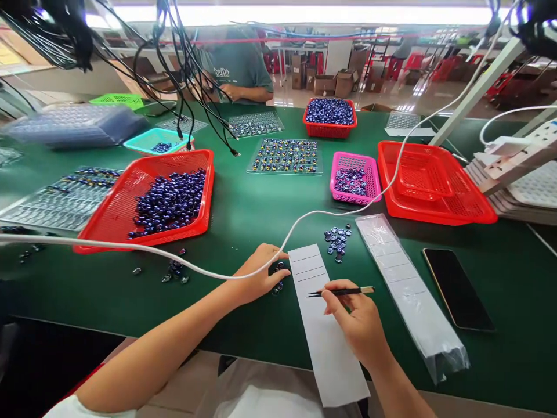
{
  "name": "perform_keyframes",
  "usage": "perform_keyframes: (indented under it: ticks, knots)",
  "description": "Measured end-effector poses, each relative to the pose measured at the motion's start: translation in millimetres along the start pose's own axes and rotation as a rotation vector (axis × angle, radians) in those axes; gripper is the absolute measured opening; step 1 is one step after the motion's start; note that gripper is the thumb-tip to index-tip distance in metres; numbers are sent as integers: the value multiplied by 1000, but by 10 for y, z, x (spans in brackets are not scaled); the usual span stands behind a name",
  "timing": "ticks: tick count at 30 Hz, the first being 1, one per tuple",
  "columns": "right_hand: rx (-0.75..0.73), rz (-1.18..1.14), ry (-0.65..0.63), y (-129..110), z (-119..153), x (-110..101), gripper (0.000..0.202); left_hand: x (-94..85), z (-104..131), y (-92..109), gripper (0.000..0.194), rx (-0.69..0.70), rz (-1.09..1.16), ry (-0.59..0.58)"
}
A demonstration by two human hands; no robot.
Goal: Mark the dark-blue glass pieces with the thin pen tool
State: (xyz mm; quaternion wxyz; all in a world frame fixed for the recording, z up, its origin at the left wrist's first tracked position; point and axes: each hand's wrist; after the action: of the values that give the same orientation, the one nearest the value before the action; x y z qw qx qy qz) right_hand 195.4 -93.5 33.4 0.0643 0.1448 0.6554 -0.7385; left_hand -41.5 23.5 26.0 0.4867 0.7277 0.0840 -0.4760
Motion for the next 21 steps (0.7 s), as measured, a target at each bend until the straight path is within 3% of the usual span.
perform_keyframes:
  ticks: [3,6,10,15,21]
  knots:
    - [-13,41,-25,-36,-101,88,25,23,-89,-64,12,43,-35,-75]
    - [2,40,-3,20,-160,135,25,103,-94,-145,4,91,-9,-70]
    - [45,7,40,120,-195,121,26,129,-55,-183,5,134,75,14]
    - [87,-8,211,119,-231,-65,27,87,-3,-29,12,129,88,140]
    - [120,20,174,55,-328,-110,27,180,-47,26,13,79,-61,-16]
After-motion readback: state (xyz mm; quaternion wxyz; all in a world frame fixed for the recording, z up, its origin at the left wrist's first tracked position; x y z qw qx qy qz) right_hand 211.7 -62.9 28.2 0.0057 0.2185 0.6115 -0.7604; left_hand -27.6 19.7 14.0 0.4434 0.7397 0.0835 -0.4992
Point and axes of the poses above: each hand's wrist, its own z-axis away from the middle knuckle, its own x-axis out of the palm, y = z × x, and after that the axes turned 3 degrees about -y, right-handed
